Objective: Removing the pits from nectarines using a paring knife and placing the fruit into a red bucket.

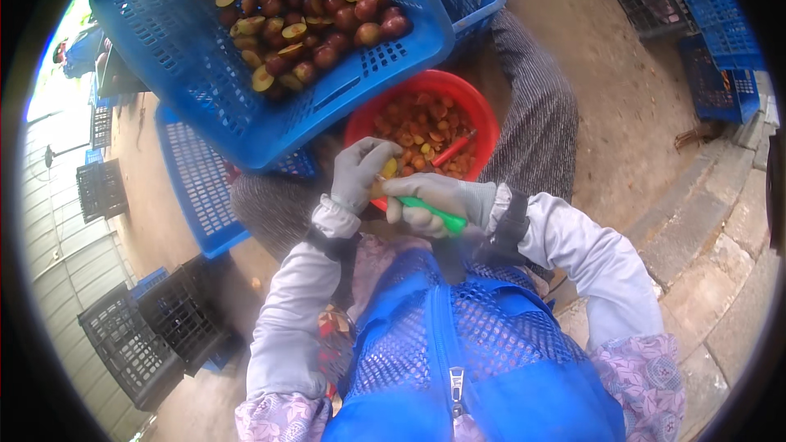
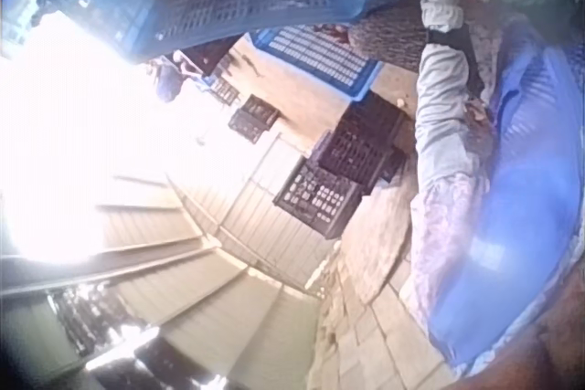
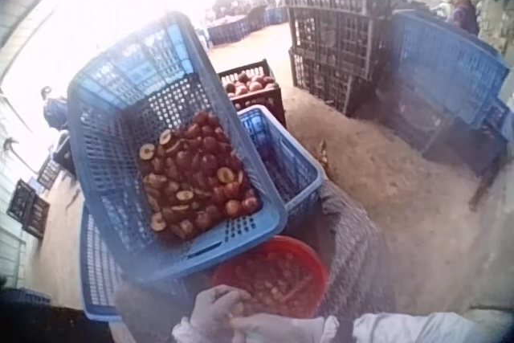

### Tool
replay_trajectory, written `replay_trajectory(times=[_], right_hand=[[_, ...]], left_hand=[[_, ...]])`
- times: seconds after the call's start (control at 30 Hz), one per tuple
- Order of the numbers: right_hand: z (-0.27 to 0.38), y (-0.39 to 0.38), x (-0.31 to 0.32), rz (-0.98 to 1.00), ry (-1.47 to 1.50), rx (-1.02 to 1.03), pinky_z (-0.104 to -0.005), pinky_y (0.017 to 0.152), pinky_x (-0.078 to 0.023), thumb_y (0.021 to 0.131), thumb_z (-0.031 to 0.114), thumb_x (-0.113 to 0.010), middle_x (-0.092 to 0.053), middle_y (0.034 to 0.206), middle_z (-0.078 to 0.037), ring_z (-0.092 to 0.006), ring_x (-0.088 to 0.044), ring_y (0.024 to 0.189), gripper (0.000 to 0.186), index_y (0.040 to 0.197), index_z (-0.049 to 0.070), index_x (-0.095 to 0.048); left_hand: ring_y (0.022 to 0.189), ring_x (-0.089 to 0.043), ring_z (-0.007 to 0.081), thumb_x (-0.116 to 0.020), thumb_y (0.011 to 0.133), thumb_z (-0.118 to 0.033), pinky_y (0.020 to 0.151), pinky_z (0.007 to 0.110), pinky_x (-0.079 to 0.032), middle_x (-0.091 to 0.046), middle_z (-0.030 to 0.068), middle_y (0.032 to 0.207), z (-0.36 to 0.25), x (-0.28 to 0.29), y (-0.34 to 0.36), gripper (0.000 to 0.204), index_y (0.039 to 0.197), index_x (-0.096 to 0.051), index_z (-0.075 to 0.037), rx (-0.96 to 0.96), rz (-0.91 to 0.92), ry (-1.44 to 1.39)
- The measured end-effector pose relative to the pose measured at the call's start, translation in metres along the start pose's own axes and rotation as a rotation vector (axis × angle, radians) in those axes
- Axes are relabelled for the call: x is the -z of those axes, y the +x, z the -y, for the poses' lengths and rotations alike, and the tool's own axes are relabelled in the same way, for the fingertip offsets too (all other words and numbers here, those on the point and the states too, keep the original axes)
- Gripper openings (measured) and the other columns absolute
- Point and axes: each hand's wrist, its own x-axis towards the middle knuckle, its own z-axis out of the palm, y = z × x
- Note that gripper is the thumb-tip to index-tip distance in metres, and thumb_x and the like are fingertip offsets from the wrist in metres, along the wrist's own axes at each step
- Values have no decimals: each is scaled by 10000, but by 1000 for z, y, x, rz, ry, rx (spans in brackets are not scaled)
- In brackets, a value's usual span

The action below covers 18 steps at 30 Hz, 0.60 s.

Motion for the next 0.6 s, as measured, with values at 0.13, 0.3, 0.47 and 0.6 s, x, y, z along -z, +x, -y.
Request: replay_trajectory(times=[0.13,0.3,0.47,0.6], right_hand=[[-11,18,19,414,319,54,-192,254,-250,941,339,-294,-323,414,23,-69,-291,295,442,824,12,-567],[-21,33,29,732,578,-13,-205,251,-240,943,344,-261,-293,393,22,-73,-274,294,470,886,-6,-570],[-23,33,28,877,606,6,-221,259,-242,941,371,-264,-333,439,32,-72,-287,308,498,926,-22,-570],[-19,28,19,899,619,19,-220,263,-257,943,353,-264,-328,430,27,-72,-294,305,481,910,-24,-562]], left_hand=[[840,-571,203,-428,879,-357,705,301,-490,-587,155,856,24,-3,1,428,993,-543,40,-326,26,-228],[848,-563,201,-413,889,-346,678,288,-476,-586,147,862,31,2,-1,418,991,-550,36,-164,121,-425],[775,-590,188,-375,911,-277,703,285,-477,-596,134,805,2,-6,-9,380,948,-559,54,-360,30,-58],[755,-590,203,-419,887,-333,655,311,-496,-599,125,868,0,-4,-8,382,980,-558,10,-371,67,-287]])
